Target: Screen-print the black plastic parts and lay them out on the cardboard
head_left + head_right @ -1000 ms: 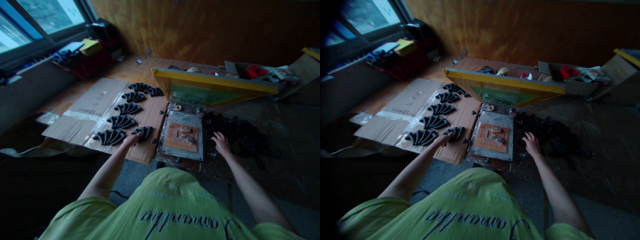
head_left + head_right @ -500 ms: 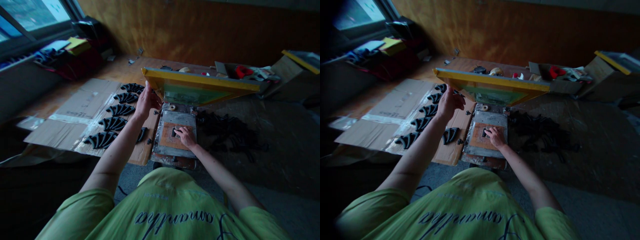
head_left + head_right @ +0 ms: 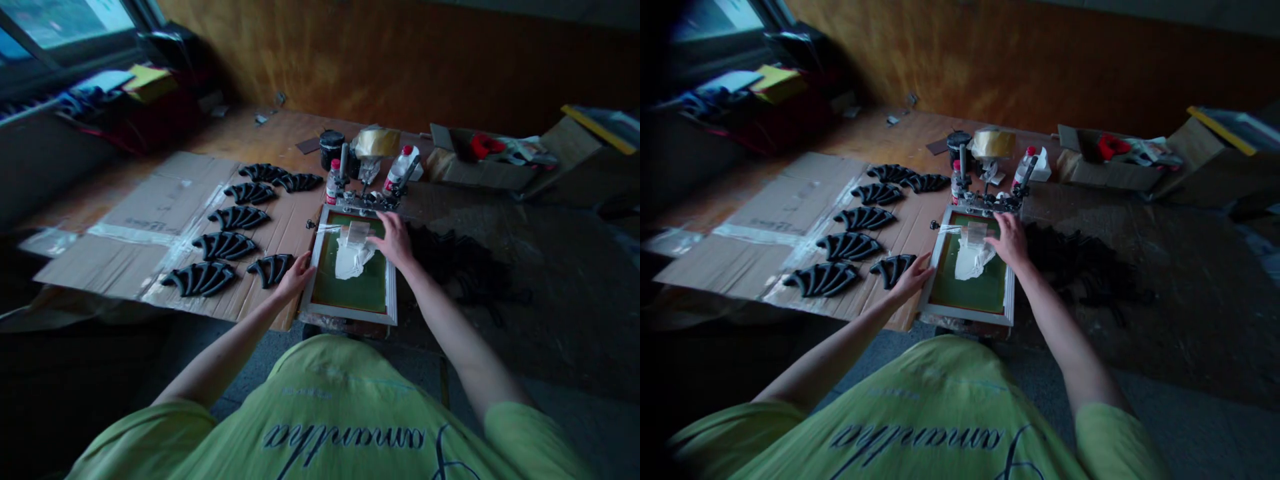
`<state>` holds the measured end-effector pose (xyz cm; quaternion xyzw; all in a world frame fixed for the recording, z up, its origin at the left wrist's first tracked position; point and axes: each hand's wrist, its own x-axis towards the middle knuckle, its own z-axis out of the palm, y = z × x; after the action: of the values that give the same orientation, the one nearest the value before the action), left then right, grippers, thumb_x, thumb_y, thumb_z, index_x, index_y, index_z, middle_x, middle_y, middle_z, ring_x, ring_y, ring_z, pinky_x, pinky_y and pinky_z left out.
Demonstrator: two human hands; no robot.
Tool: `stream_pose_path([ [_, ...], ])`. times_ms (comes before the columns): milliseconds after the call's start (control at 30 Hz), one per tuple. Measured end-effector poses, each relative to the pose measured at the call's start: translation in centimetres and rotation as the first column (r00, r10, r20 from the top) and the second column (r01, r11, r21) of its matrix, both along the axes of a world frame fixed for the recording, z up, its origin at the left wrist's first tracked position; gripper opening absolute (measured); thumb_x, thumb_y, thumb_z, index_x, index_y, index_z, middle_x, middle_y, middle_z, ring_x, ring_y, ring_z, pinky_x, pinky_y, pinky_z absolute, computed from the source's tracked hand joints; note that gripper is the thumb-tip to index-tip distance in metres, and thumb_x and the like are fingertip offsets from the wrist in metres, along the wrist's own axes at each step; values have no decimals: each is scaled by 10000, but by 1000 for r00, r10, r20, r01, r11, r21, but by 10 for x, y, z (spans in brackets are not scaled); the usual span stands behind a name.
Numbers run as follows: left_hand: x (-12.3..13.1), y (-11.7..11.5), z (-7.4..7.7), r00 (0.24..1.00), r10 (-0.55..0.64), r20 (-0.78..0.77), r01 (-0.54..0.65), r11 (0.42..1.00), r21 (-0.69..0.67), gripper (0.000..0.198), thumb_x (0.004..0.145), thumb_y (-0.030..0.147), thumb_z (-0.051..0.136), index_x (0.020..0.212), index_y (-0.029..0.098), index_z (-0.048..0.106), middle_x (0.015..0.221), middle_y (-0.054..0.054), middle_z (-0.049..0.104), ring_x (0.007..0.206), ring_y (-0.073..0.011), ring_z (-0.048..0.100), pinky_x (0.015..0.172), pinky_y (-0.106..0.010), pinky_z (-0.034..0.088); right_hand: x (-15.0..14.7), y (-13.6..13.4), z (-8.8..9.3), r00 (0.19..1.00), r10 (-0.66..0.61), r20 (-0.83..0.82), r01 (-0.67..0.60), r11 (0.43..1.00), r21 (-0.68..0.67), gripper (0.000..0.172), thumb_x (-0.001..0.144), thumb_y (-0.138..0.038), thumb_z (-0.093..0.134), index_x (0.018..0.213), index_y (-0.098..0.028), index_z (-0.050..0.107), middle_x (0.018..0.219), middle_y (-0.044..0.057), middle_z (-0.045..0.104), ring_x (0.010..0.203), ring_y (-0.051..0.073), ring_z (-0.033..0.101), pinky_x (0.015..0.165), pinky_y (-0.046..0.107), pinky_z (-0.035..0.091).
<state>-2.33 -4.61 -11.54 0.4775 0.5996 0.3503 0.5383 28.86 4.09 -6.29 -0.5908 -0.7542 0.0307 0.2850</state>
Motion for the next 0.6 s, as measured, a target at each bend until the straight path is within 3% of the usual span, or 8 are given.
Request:
stream_pose_path([
  [100, 0, 4, -13, 1000, -11, 20, 13, 996, -83, 739, 811, 418, 740, 1462, 157, 509, 683, 12, 623, 512, -87, 514, 467, -175, 383, -39, -7, -2, 973, 132, 190, -107, 985, -133, 309, 794, -247, 767, 1086, -184, 686, 1079, 116, 674, 1066, 288, 569, 929, 412, 470],
  [200, -3, 7, -16, 999, -17, 46, 22, 992, -121, 715, 806, 410, 745, 1443, 163, 531, 672, 16, 616, 494, -85, 509, 446, -172, 378, -49, -34, -11, 930, 266, 254, -209, 950, -232, 68, 860, -168, 653, 919, -181, 685, 928, 102, 692, 957, 257, 575, 858, 360, 445],
  [300, -4, 7, -18, 998, -27, 58, 35, 989, -142, 715, 820, 426, 729, 1455, 174, 519, 677, 16, 614, 486, -82, 512, 432, -165, 369, -36, -56, -13, 853, 460, 246, -399, 879, -260, 194, 836, -53, 576, 925, -174, 700, 912, 89, 699, 952, 240, 586, 845, 335, 422],
  [400, -3, 8, -18, 997, -46, 69, 56, 987, -148, 726, 840, 438, 701, 1480, 167, 489, 690, 11, 619, 482, -84, 515, 416, -164, 364, -23, -57, -7, 782, 591, 201, -523, 796, -304, 222, 796, -42, 606, 907, -200, 716, 881, 46, 706, 916, 215, 603, 805, 306, 419],
  [500, -3, 8, -15, 995, -52, 85, 63, 988, -140, 741, 841, 429, 696, 1491, 153, 471, 692, 10, 622, 475, -83, 507, 406, -164, 357, -25, -52, -7, 852, 488, 191, -433, 861, -268, 77, 837, -157, 663, 843, -211, 718, 834, 41, 702, 871, 215, 607, 765, 307, 424],
  [600, -4, 8, -12, 994, -64, 91, 76, 988, -137, 746, 848, 420, 683, 1505, 156, 449, 694, 13, 619, 479, -86, 511, 413, -170, 379, -32, -62, -20, 911, 367, 188, -341, 927, -156, 164, 880, -116, 592, 921, -193, 731, 934, 75, 727, 921, 223, 614, 810, 328, 443],
])
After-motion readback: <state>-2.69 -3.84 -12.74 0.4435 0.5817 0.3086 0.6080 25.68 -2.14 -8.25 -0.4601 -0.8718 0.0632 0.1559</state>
